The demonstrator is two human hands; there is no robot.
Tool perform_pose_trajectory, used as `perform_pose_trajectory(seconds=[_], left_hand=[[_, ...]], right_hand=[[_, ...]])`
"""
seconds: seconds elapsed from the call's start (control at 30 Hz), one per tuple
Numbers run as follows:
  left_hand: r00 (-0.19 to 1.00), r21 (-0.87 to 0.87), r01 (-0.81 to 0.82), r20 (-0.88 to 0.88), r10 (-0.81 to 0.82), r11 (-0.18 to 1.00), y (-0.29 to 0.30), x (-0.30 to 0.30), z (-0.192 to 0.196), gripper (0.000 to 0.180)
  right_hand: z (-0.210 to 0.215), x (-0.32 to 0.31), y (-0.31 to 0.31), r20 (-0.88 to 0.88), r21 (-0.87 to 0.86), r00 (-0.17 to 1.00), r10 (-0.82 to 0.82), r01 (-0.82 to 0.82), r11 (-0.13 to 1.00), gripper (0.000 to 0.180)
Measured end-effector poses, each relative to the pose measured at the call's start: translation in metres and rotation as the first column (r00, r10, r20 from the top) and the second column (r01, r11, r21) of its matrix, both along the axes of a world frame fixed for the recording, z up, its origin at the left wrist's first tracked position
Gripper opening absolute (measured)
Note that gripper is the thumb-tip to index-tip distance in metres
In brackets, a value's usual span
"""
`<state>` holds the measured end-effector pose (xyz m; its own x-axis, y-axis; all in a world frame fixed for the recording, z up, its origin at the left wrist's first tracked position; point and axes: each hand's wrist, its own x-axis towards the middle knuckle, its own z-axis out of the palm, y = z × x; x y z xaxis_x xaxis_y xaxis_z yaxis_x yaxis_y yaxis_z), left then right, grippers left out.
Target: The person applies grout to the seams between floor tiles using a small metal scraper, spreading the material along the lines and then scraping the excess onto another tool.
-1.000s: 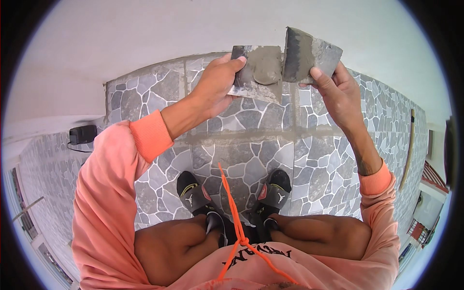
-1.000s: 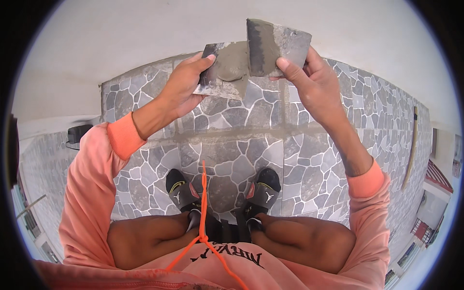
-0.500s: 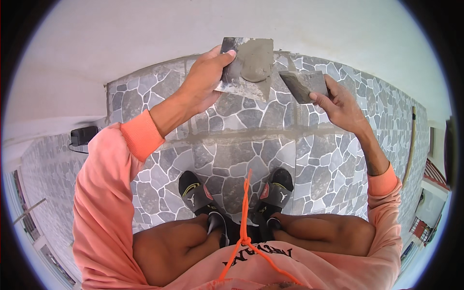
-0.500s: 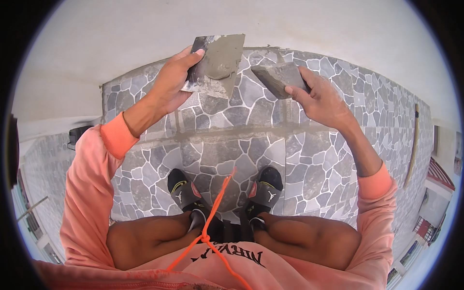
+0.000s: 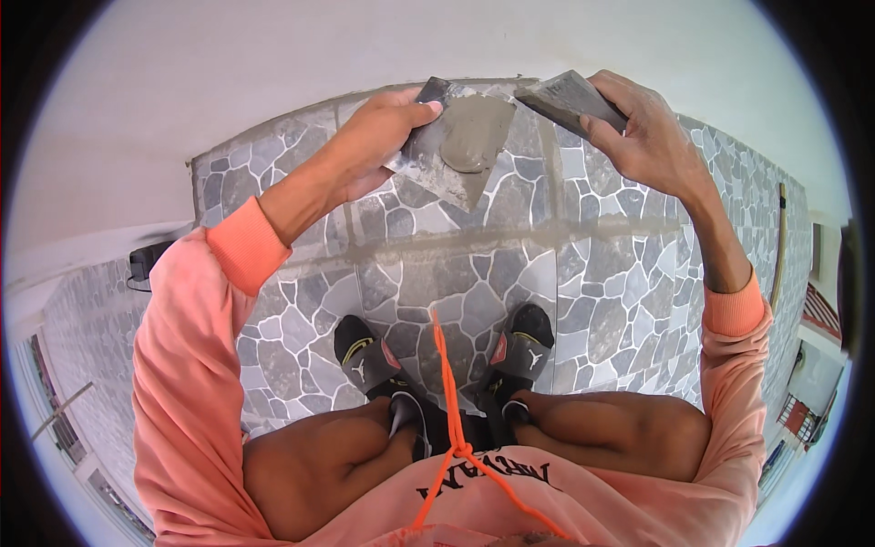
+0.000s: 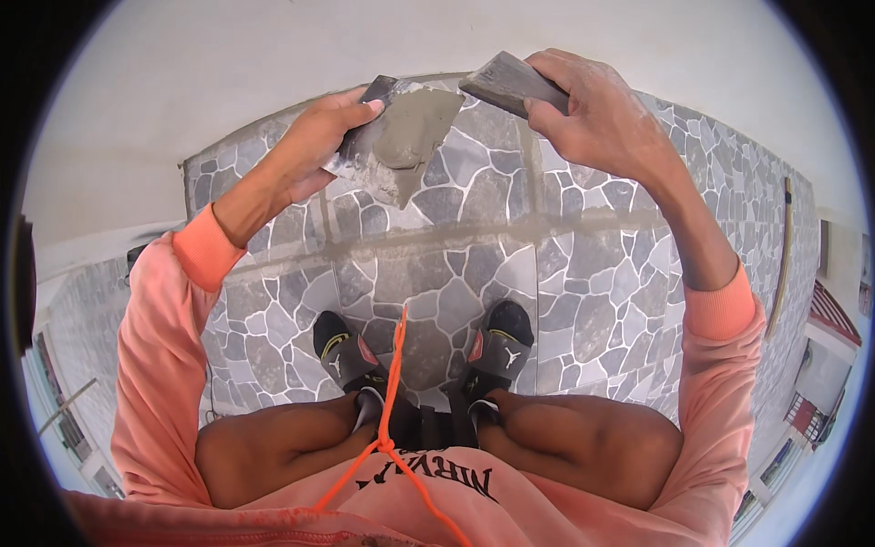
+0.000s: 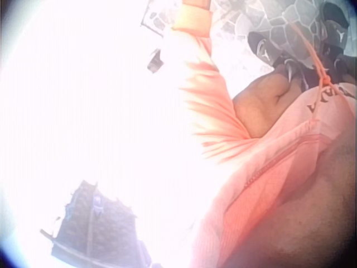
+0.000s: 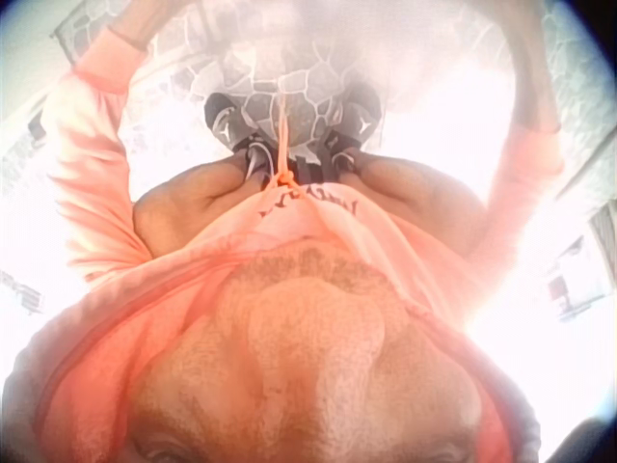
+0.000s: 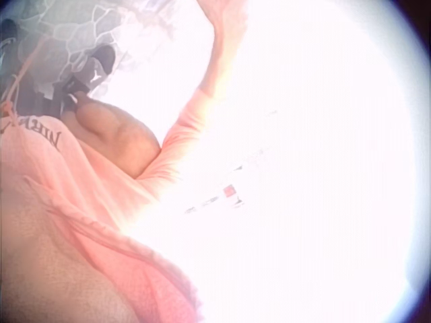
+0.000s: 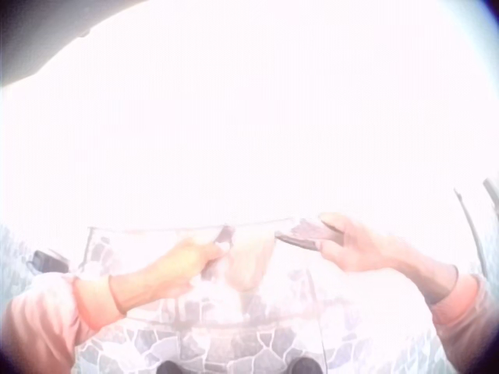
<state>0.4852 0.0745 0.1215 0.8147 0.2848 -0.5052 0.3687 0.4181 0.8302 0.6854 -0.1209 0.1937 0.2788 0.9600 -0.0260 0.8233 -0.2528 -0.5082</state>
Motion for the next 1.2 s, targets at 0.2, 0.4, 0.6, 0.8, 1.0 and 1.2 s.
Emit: perform_pose_trajectory(seconds=[0.2,0.4,0.6,0.8,1.0,1.2], left_hand=[[0.992,-0.052,0.098,-0.078,-0.102,0.994,0.000,-0.004,-0.012,0.036],[0.992,-0.125,0.084,-0.086,-0.095,0.989,0.002,-0.004,-0.023,0.031],[0.997,-0.238,0.006,-0.074,-0.024,0.971,-0.003,-0.004,-0.032,0.025],[0.991,-0.255,-0.072,-0.127,0.041,0.964,-0.004,-0.003,-0.038,0.024],[0.980,-0.160,-0.123,-0.174,0.095,0.979,0.008,0.003,-0.047,0.022],[0.973,-0.180,-0.143,-0.204,0.105,0.973,0.013,-0.007,-0.038,0.022]], right_hand=[[-0.014,-0.007,0.002,0.007,-0.080,1.000,0.026,-0.026,0.996,0.034],[-0.024,-0.003,0.002,0.106,-0.089,0.983,0.149,-0.140,0.986,0.036],[-0.018,-0.004,0.006,0.040,-0.145,0.974,0.222,-0.214,0.966,0.034],[-0.023,0.001,0.010,-0.081,-0.193,0.973,0.218,-0.229,0.954,0.034],[-0.035,0.020,0.002,-0.439,-0.266,0.898,0.039,-0.172,0.949,0.033],[-0.087,0.072,-0.038,-0.735,-0.326,0.612,-0.290,0.055,0.944,0.028]])
